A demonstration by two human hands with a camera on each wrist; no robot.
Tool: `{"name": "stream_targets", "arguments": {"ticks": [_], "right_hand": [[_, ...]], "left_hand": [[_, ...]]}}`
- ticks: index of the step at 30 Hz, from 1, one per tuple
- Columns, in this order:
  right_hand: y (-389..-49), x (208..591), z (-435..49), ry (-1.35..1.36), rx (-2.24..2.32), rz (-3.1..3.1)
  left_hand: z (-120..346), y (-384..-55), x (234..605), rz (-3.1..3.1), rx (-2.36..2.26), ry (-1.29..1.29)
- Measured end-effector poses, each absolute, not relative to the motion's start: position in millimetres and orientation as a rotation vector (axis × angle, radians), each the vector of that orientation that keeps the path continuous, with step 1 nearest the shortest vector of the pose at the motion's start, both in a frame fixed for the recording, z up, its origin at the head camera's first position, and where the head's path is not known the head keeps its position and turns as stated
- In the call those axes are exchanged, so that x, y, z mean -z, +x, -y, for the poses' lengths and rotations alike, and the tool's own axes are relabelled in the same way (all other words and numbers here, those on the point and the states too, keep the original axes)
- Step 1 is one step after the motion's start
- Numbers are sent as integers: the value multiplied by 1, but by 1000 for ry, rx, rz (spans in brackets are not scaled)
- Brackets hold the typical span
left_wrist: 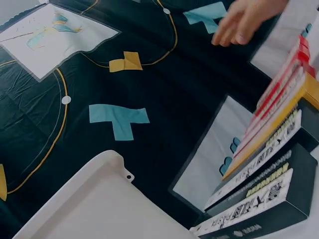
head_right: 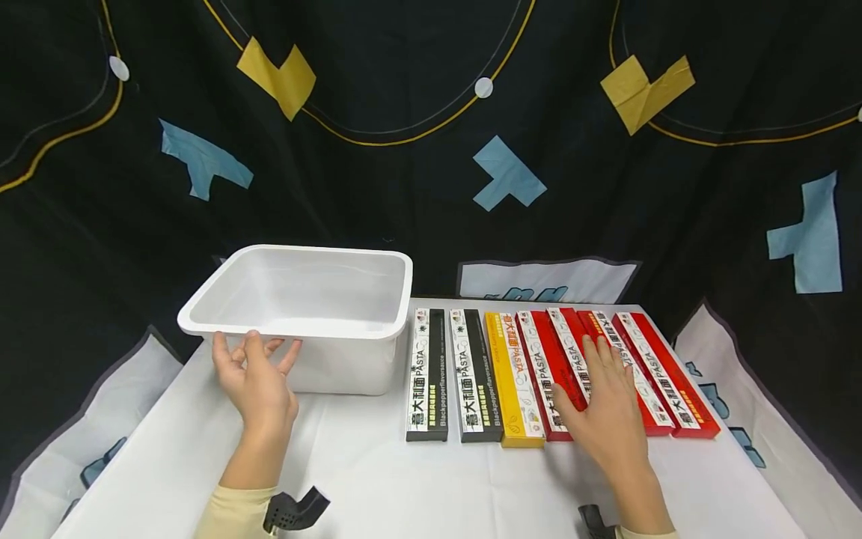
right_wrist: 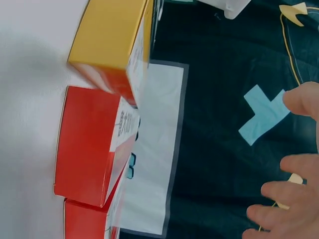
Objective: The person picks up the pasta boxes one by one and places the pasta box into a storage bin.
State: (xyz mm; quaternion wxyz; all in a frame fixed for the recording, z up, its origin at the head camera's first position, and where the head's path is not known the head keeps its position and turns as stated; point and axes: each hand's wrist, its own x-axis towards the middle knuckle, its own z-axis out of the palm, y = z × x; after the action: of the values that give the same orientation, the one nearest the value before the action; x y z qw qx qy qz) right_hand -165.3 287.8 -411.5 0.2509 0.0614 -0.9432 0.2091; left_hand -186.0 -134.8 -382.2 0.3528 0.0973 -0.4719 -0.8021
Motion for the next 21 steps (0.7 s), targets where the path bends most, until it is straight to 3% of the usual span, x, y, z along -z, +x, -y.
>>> {"name": "stream_targets", "arguments": {"ticks": [11, 21], "right_hand": [[-179, 415, -330, -320, -722, 2628], [-190, 446, -415, -583, -675, 2725]], "left_hand": [[139, -205, 382, 1009, 2156, 494], [135, -206, 383, 1036, 2181, 529]]}}
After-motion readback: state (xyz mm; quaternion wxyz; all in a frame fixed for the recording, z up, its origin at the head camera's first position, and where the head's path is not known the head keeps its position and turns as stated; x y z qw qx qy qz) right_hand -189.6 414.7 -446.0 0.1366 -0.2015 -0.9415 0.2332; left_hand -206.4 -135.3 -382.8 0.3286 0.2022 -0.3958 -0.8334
